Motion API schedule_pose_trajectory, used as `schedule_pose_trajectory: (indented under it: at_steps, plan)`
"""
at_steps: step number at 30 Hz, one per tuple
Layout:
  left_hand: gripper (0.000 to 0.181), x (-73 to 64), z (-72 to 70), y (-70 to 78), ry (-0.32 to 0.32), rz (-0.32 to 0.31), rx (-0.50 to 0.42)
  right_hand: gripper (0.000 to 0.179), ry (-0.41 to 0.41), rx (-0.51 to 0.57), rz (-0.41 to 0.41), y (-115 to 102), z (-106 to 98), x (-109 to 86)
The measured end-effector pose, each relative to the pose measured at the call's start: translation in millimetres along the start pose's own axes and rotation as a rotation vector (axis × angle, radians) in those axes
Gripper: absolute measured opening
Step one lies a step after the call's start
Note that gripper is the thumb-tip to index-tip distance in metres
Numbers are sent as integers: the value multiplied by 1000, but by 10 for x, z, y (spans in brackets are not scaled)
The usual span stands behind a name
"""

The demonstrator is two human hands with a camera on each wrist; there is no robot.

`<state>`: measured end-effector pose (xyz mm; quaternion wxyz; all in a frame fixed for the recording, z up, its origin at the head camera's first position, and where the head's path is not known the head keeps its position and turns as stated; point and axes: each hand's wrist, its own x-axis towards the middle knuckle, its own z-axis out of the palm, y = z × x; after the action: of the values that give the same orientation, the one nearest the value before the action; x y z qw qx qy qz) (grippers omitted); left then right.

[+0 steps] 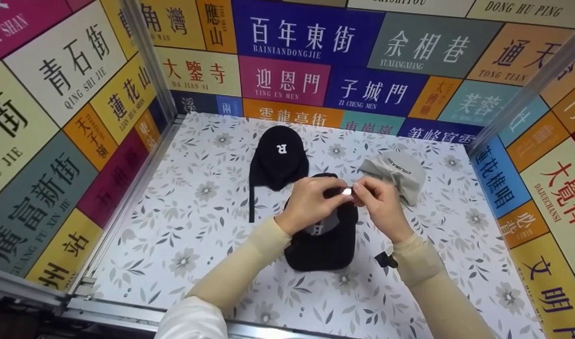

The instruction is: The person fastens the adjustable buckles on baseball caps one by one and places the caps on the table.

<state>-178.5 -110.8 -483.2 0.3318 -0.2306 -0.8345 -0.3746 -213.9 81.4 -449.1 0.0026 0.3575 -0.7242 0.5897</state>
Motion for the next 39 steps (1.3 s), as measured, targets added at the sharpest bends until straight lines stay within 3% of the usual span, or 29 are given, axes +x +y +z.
schedule_pose_trajectory:
  at_steps: [8, 19, 25, 34, 39]
  plan:
    - [25, -3, 5, -4, 6, 15, -31, 19, 3, 27, 13, 15, -27, -8]
    - [29, -7, 13, -4, 16, -10, -50, 19, 21, 6, 19, 34, -18, -21]
    - [29, 14, 8, 13, 44, -78, -67, 19, 21, 6, 4, 34, 1, -19]
    - [18, 13, -14, 35, 20, -247, -226, 21, -24, 24, 11, 47, 42, -31]
    - [26, 14, -41, 47, 13, -259, -243, 21, -47, 34, 25, 66, 53, -39]
